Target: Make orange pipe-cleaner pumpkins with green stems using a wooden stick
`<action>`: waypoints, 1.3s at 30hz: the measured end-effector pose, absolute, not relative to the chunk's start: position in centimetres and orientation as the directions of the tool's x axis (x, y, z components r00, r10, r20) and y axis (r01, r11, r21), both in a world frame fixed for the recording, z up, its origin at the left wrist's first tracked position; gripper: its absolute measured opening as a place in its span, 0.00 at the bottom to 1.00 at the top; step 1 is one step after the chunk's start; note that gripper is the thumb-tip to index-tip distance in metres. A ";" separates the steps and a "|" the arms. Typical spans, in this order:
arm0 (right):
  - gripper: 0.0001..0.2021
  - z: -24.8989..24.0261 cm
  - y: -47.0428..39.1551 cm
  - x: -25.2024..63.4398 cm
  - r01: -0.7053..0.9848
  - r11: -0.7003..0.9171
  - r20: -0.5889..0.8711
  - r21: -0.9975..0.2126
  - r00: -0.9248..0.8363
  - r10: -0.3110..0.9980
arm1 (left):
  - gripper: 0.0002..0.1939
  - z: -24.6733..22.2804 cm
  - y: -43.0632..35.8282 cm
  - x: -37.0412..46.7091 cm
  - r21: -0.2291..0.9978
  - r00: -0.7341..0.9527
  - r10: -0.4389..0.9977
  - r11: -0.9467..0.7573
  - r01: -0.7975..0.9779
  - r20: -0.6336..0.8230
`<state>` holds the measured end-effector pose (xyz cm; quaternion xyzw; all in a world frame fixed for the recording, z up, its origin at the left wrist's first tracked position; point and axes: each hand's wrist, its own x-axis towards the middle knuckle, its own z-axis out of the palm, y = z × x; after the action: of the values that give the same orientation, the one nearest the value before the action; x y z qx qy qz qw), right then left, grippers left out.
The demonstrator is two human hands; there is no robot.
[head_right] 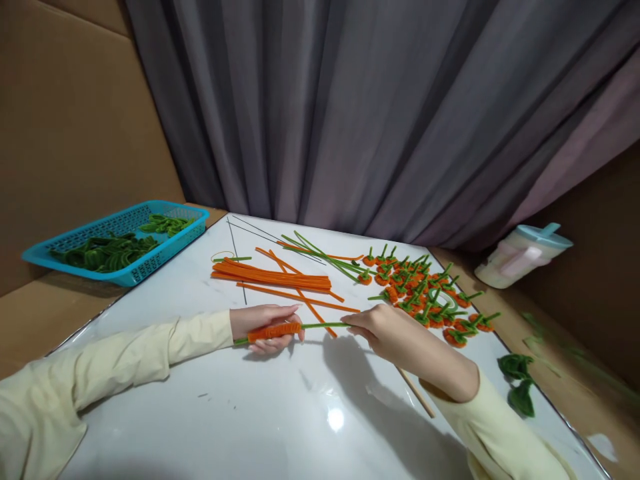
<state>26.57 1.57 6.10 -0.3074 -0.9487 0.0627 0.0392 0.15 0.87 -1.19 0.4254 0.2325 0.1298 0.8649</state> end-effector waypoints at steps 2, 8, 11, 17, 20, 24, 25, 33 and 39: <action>0.14 6.0 2.1 26.9 0.566 0.812 0.054 -0.146 -0.815 0.577 | 0.30 -1.5 1.2 0.2 0.791 0.880 0.383 0.611 -0.012 -0.282; 0.15 6.2 3.1 27.7 0.546 0.833 0.099 -0.091 -0.827 0.553 | 0.18 -1.4 1.0 0.3 0.815 0.894 0.387 0.578 -0.045 -0.225; 0.15 5.6 3.1 27.5 0.563 0.826 0.145 -0.033 -0.815 0.561 | 0.14 -0.8 0.5 0.2 0.835 0.867 0.437 0.548 -0.044 -0.241; 0.10 5.5 2.1 26.3 0.553 0.832 0.098 -0.038 -0.827 0.554 | 0.13 -0.7 0.3 0.4 0.820 0.830 0.471 0.571 -0.030 -0.298; 0.11 6.0 1.4 25.7 0.512 0.851 0.066 -0.119 -0.851 0.521 | 0.13 -0.9 0.2 0.6 0.822 0.811 0.495 0.569 -0.032 -0.311; 0.18 6.6 0.8 25.3 0.489 0.846 0.034 -0.214 -0.861 0.507 | 0.14 -1.1 0.2 0.8 0.833 0.779 0.546 0.550 -0.057 -0.307; 0.19 6.6 0.8 25.2 0.491 0.845 0.035 -0.214 -0.860 0.509 | 0.14 -1.1 0.3 0.8 0.837 0.783 0.547 0.543 -0.063 -0.296; 0.22 6.5 1.3 25.6 0.474 0.863 0.084 -0.172 -0.866 0.493 | 0.18 -1.0 0.5 0.6 0.849 0.835 0.480 0.528 -0.028 -0.271; 0.19 5.9 1.6 25.5 0.458 0.875 0.118 -0.156 -0.871 0.477 | 0.13 -1.1 0.5 0.3 0.870 0.853 0.452 0.493 0.004 -0.260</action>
<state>25.46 1.56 5.88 -0.2422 -0.9652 0.0617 0.0766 0.28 0.49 -1.13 0.4852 0.2352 0.1346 0.8313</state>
